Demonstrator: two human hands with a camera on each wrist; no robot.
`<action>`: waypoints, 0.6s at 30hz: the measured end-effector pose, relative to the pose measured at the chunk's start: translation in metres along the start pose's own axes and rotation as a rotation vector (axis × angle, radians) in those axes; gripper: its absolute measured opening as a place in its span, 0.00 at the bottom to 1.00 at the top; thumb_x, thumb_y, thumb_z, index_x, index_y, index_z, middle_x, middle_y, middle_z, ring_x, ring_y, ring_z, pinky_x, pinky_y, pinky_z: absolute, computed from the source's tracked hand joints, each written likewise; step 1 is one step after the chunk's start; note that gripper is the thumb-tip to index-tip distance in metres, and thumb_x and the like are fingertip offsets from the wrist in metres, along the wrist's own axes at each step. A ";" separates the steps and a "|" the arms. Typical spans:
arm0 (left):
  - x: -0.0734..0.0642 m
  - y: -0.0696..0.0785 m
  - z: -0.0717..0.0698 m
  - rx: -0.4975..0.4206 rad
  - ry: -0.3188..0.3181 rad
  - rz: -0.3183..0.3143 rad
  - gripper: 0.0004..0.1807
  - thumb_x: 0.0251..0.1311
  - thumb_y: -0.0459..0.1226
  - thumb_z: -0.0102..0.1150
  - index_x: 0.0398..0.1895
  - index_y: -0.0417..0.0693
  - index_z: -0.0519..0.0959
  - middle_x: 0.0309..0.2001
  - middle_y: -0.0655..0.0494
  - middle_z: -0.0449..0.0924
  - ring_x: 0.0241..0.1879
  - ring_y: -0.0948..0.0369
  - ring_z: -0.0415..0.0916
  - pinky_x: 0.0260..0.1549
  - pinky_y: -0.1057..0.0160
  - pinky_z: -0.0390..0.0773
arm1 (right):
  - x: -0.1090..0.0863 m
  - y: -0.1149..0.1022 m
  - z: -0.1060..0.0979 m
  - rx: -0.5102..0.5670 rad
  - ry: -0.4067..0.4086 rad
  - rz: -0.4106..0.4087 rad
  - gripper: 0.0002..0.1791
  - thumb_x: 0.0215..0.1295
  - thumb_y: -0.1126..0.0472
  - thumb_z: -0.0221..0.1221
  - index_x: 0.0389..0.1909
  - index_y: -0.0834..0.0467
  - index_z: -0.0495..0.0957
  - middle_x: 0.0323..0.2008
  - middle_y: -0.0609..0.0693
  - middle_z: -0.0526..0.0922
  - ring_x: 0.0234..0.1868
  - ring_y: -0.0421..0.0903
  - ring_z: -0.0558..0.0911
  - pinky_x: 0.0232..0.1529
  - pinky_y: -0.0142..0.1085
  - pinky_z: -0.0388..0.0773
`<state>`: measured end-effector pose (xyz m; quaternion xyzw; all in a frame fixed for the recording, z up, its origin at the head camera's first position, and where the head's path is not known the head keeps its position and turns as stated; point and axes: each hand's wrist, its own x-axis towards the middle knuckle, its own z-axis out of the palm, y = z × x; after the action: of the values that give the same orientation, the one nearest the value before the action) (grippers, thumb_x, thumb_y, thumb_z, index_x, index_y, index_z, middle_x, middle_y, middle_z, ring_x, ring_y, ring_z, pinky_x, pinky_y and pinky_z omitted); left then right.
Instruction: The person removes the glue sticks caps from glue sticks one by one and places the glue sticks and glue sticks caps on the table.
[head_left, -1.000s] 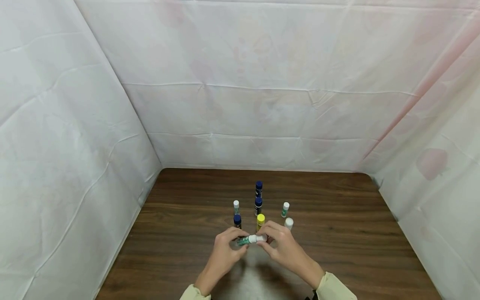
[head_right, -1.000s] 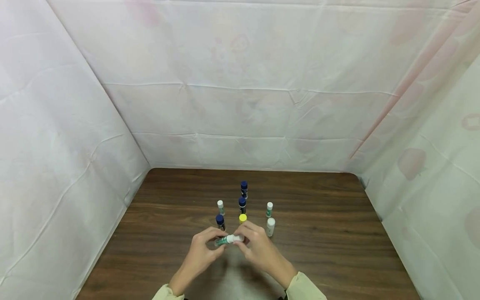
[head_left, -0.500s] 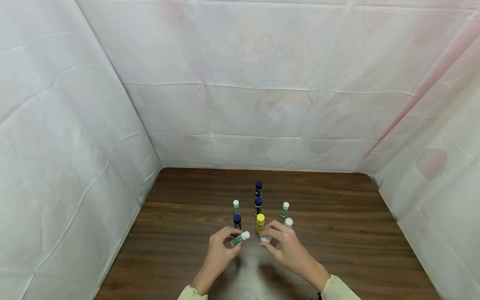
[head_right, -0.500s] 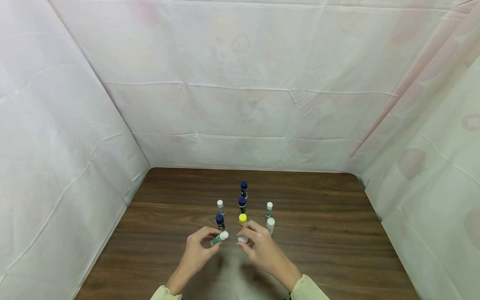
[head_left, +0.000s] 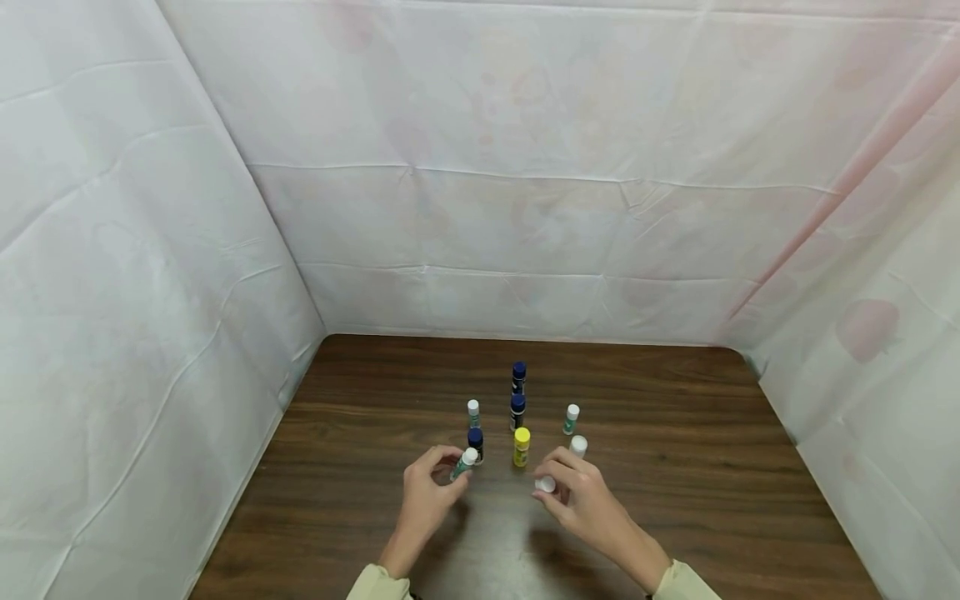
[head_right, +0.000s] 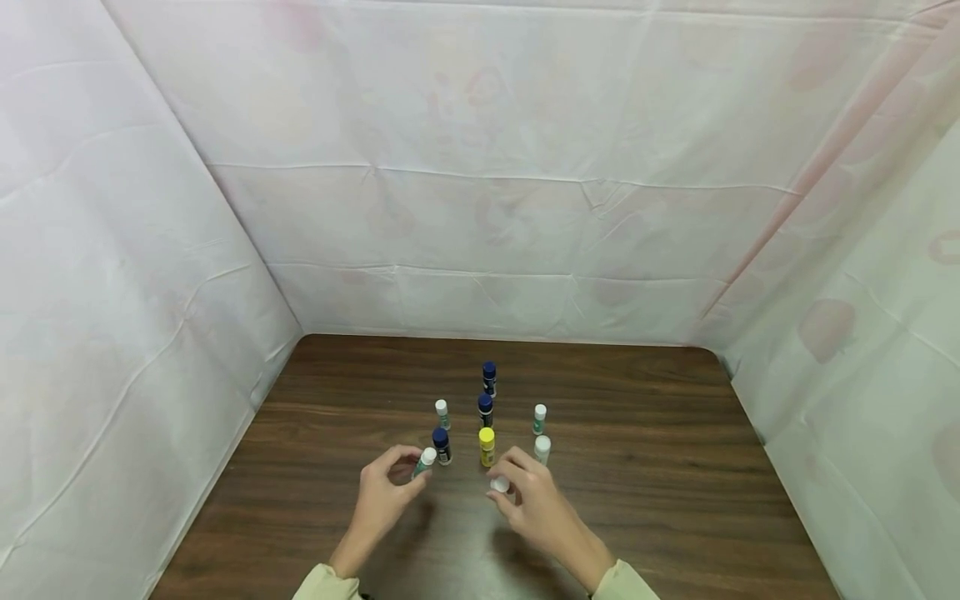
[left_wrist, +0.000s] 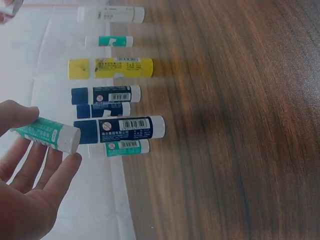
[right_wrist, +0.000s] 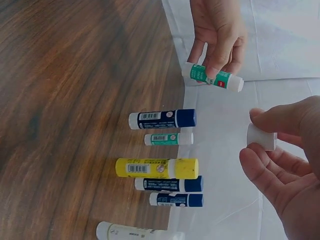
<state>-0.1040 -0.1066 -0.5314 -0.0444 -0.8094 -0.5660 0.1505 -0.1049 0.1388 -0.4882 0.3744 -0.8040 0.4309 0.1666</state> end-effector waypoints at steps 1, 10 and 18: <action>0.000 -0.001 -0.001 -0.008 0.007 -0.012 0.17 0.42 0.23 0.68 0.35 0.49 0.80 0.34 0.60 0.81 0.33 0.60 0.80 0.38 0.56 0.81 | -0.001 0.000 0.000 -0.003 -0.002 0.006 0.16 0.44 0.74 0.70 0.33 0.55 0.79 0.33 0.46 0.76 0.24 0.35 0.72 0.21 0.21 0.70; 0.012 0.001 -0.005 -0.072 0.077 -0.071 0.14 0.43 0.21 0.67 0.35 0.38 0.80 0.35 0.45 0.82 0.36 0.48 0.81 0.38 0.50 0.80 | -0.013 0.006 0.000 -0.005 0.003 -0.008 0.19 0.40 0.76 0.70 0.30 0.55 0.78 0.33 0.45 0.74 0.23 0.35 0.71 0.19 0.22 0.69; 0.025 0.014 -0.013 -0.092 0.128 -0.057 0.13 0.44 0.20 0.64 0.36 0.31 0.78 0.35 0.38 0.81 0.37 0.42 0.80 0.39 0.47 0.79 | -0.026 0.008 0.000 -0.024 -0.006 0.040 0.19 0.38 0.79 0.70 0.30 0.56 0.79 0.33 0.45 0.74 0.23 0.34 0.71 0.18 0.21 0.68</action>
<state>-0.1219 -0.1163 -0.5068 0.0081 -0.7722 -0.6083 0.1834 -0.0933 0.1532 -0.5083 0.3577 -0.8168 0.4234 0.1600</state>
